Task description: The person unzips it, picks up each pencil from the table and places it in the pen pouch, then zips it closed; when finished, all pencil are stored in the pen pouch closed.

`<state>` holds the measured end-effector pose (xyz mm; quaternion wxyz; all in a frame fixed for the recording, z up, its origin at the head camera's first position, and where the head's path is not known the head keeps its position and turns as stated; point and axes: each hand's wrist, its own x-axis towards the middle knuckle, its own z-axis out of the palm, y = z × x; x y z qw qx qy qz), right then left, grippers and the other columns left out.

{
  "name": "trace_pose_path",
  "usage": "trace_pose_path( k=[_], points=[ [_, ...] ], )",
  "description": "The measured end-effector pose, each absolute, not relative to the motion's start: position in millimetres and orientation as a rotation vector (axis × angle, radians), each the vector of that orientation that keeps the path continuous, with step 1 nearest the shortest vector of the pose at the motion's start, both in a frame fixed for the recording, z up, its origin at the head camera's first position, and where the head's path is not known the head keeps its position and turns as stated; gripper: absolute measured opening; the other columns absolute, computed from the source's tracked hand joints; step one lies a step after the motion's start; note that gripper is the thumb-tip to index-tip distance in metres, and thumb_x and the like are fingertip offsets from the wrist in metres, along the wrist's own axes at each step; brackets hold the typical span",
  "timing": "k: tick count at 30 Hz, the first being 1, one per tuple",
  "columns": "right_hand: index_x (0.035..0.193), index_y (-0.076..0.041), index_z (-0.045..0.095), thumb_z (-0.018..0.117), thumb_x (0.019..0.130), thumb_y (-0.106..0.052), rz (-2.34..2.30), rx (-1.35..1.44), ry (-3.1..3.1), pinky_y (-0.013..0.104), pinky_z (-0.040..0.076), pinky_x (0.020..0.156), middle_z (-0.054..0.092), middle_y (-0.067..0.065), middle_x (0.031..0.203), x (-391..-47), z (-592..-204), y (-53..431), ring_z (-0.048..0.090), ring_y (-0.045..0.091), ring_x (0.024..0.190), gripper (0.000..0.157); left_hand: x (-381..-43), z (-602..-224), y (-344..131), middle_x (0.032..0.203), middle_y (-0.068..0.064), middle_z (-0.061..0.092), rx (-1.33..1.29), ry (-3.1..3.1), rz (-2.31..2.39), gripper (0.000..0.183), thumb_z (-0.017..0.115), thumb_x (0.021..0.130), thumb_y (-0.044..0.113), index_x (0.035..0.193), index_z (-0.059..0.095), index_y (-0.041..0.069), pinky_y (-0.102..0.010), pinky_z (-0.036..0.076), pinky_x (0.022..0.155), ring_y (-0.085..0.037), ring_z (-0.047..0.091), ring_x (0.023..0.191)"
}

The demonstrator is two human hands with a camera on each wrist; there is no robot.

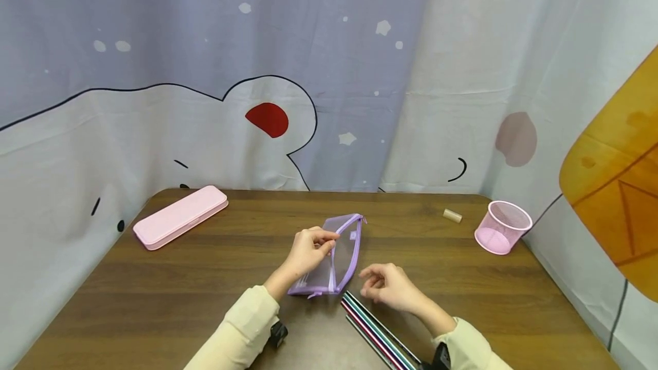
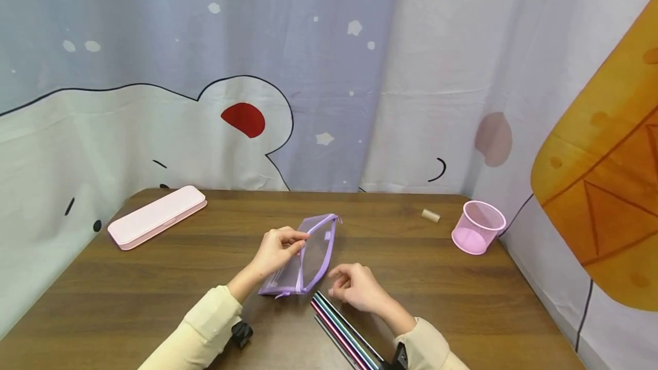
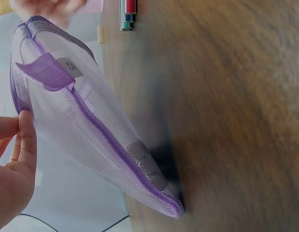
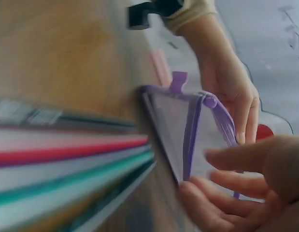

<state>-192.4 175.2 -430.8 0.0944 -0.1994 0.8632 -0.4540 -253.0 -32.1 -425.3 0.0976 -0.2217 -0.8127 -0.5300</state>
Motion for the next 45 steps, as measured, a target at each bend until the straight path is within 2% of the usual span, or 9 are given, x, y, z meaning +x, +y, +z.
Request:
trace_pose_path(
  k=[4,8,11,15,21,32,39,45],
  points=[
    [0.088,0.0,0.063,0.074,0.066,-0.013,-0.955,-0.782,2.663,0.015,0.045,0.055,0.062,0.0,0.067,-170,-429,196,0.052,-0.002,0.059,0.027,-253,-426,-32,0.077,-0.012,0.063,-0.671,-2.406,-1.569,0.017,0.061,0.076,-0.002,0.091,0.069,-0.001,-0.015,0.047,0.049,-0.015,0.063,0.059],
    [0.084,-0.005,0.063,0.076,0.061,-0.015,-0.757,-0.868,2.719,0.013,0.041,0.052,0.057,-0.007,0.059,-149,-429,206,0.044,-0.007,0.055,0.028,-254,-426,-32,0.077,-0.01,0.063,-0.676,-2.416,-1.547,0.017,0.061,0.077,-0.001,0.091,0.069,0.0,-0.015,0.046,0.048,-0.014,0.062,0.059],
    [0.084,-0.007,0.062,0.076,0.061,-0.017,-0.715,-0.888,2.771,0.013,0.037,0.051,0.053,-0.01,0.058,-138,-433,208,0.04,-0.006,0.054,0.03,-255,-426,-32,0.077,-0.009,0.063,-0.672,-2.415,-1.539,0.017,0.061,0.077,-0.001,0.091,0.069,0.001,-0.015,0.046,0.048,-0.012,0.062,0.059],
    [0.084,-0.007,0.061,0.073,0.066,-0.015,-0.794,-0.835,2.784,0.014,0.036,0.05,0.05,-0.011,0.059,-131,-441,209,0.039,-0.007,0.054,0.023,-255,-427,-31,0.078,-0.009,0.064,-0.676,-2.425,-1.532,0.017,0.061,0.077,0.0,0.091,0.069,0.001,-0.015,0.046,0.048,-0.011,0.061,0.059],
    [0.086,-0.004,0.059,0.07,0.07,-0.009,-1.007,-0.704,2.672,0.014,0.039,0.049,0.053,-0.009,0.06,-133,-446,210,0.042,-0.007,0.051,0.02,-256,-428,-31,0.078,-0.01,0.063,-0.694,-2.431,-1.509,0.016,0.061,0.077,0.0,0.091,0.069,0.0,-0.016,0.046,0.048,-0.01,0.061,0.058],
    [0.092,-0.001,0.059,0.066,0.068,0.001,-1.143,-0.685,2.592,0.015,0.043,0.049,0.057,-0.003,0.066,-137,-451,217,0.048,-0.006,0.052,0.025,-255,-427,-32,0.077,-0.01,0.064,-0.7,-2.43,-1.502,0.016,0.062,0.076,-0.001,0.09,0.069,0.001,-0.013,0.044,0.048,-0.014,0.062,0.059],
    [0.101,0.005,0.057,0.064,0.074,-0.002,-1.358,-0.635,2.468,0.02,0.045,0.039,0.059,0.009,0.068,-139,-450,220,0.047,-0.003,0.047,0.029,-256,-427,-33,0.078,-0.01,0.065,-0.684,-2.453,-1.501,0.016,0.062,0.077,0.001,0.092,0.069,0.0,-0.015,0.046,0.049,-0.012,0.061,0.059],
    [0.113,0.009,0.052,0.062,0.078,-0.005,-1.501,-0.624,2.44,0.026,0.048,0.041,0.059,0.015,0.073,-147,-449,222,0.052,-0.001,0.054,0.039,-255,-426,-34,0.077,-0.01,0.064,-0.672,-2.456,-1.503,0.016,0.062,0.077,0.0,0.091,0.069,0.0,-0.016,0.046,0.049,-0.011,0.061,0.059]
  ],
)
